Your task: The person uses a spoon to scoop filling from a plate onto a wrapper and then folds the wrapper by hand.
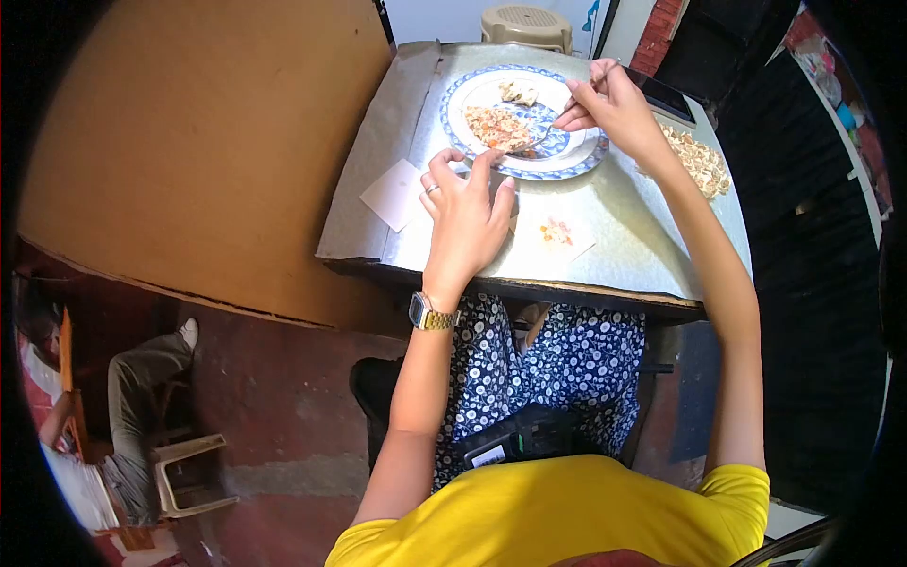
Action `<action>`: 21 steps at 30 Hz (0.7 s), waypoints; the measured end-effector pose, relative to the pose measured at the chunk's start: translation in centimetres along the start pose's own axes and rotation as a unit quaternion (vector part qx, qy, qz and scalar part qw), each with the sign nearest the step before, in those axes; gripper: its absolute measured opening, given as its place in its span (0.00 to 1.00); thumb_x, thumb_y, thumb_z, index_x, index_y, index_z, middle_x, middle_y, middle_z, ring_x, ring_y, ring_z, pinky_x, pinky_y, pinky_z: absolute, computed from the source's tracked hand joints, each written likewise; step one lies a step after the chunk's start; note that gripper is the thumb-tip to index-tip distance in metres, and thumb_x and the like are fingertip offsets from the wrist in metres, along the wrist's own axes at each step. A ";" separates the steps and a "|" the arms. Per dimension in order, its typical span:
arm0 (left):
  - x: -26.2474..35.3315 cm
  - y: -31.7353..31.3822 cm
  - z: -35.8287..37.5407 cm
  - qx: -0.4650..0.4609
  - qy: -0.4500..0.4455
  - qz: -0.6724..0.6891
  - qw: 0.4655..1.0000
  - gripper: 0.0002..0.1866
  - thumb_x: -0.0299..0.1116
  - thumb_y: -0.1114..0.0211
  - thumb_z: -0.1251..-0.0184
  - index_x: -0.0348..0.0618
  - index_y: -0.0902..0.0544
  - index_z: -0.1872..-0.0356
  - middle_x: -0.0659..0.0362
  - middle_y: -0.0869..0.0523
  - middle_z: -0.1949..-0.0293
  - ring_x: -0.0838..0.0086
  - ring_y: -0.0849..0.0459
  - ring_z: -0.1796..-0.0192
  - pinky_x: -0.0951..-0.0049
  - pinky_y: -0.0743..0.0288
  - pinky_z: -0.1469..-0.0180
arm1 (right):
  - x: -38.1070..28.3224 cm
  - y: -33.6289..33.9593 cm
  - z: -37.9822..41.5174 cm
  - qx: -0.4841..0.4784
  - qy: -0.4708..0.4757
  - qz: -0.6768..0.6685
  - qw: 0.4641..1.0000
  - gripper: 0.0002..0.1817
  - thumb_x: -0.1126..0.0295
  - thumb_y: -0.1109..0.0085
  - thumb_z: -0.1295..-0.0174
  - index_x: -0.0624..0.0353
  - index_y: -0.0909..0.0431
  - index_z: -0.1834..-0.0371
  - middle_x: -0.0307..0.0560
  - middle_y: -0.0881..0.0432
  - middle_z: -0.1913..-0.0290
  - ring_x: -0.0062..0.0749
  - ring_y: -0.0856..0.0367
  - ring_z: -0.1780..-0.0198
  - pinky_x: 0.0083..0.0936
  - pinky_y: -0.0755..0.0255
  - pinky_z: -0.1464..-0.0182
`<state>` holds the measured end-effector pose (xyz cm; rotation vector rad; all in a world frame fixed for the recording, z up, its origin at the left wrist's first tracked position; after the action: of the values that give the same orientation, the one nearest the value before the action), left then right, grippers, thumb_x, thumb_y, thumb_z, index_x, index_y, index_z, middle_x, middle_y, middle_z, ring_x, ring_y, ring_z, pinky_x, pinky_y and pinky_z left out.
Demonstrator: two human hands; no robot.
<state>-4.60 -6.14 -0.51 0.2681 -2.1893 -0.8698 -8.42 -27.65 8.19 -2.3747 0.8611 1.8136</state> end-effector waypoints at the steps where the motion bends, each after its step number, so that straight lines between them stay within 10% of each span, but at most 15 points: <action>1: 0.0 -0.1 0.0 0.004 0.000 0.003 1.000 0.21 0.45 0.41 0.29 0.56 0.24 0.37 0.41 0.36 0.40 0.46 0.36 0.39 0.47 0.44 0.34 | 0.4 -0.2 0.6 0.009 0.016 -0.012 1.000 0.14 0.71 0.48 0.26 0.65 0.44 0.54 0.58 0.20 0.64 0.41 0.10 0.64 0.25 0.14 0.68; 21: 0.0 -0.1 0.0 -0.005 0.014 -0.028 0.999 0.23 0.45 0.42 0.29 0.52 0.23 0.35 0.40 0.36 0.39 0.46 0.36 0.39 0.48 0.44 0.33 | 2.1 -1.1 4.5 0.047 0.068 -0.097 0.992 0.10 0.72 0.51 0.24 0.57 0.44 0.57 0.54 0.22 0.59 0.39 0.11 0.59 0.24 0.15 0.57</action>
<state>-4.58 -6.24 -0.58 0.3370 -2.1605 -0.9030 -11.49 -25.99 4.53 -2.4479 0.6800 1.5228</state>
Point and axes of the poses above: each hand's wrist, its own z-axis away from the middle knuckle, its own y-axis out of the back of the hand, x = y × z, the point moved 2 cm from there along -z, towards the middle knuckle
